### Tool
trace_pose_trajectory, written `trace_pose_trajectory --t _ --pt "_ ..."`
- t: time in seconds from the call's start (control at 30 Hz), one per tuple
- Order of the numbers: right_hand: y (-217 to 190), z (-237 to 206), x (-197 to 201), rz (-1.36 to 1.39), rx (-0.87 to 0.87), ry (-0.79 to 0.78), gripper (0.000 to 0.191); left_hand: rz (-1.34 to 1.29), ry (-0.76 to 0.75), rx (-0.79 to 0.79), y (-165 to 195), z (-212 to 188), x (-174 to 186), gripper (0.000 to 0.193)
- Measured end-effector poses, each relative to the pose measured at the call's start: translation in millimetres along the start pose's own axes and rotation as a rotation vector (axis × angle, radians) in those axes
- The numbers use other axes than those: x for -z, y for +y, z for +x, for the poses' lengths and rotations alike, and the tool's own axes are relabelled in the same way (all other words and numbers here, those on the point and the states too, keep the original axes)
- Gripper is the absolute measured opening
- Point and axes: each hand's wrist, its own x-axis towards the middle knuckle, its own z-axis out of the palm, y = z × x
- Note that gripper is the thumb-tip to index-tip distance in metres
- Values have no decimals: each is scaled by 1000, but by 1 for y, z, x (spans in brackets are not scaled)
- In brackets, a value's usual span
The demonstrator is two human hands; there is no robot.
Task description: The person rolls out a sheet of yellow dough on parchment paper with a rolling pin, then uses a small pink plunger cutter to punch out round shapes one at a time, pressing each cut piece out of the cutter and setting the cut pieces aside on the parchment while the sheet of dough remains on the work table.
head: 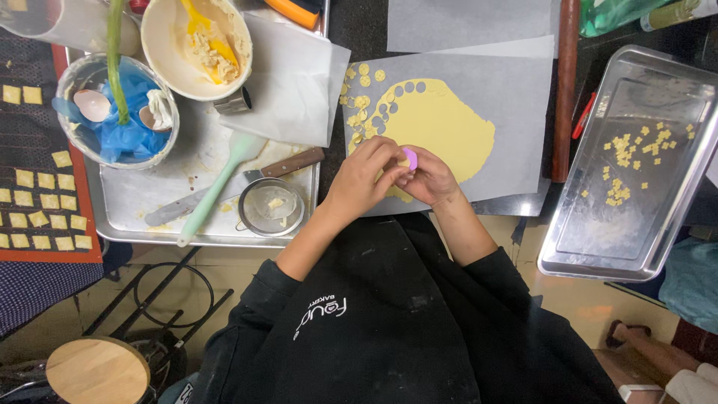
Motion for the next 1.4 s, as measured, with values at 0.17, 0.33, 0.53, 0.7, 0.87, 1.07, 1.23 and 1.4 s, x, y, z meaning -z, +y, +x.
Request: trace_pose_trajectory --t 0.17,0.33,0.53,0.7,0.87,1.07,1.23,1.4 --pt "-5 6 -5 -19 32 -91 21 25 70 -20 -1 0 -2 25" --pt "-10 11 -10 -26 57 -68 21 121 144 -71 1 0 -4 26" --pt "-18 13 -20 -97 53 -135 25 54 142 -46 4 6 -1 17" --pt "-20 12 -25 -148 33 -60 25 32 95 -7 6 12 1 11" --pt "-21 10 -21 -128 41 -37 23 5 63 -13 2 11 -2 12" --pt "-33 8 -20 -232 126 70 25 -175 36 229 -22 8 -13 8" --pt "-40 -2 -22 -98 140 62 27 -52 189 237 -60 29 -17 11" --pt "-42 -2 -12 -185 166 88 28 68 255 70 -77 39 -14 19"
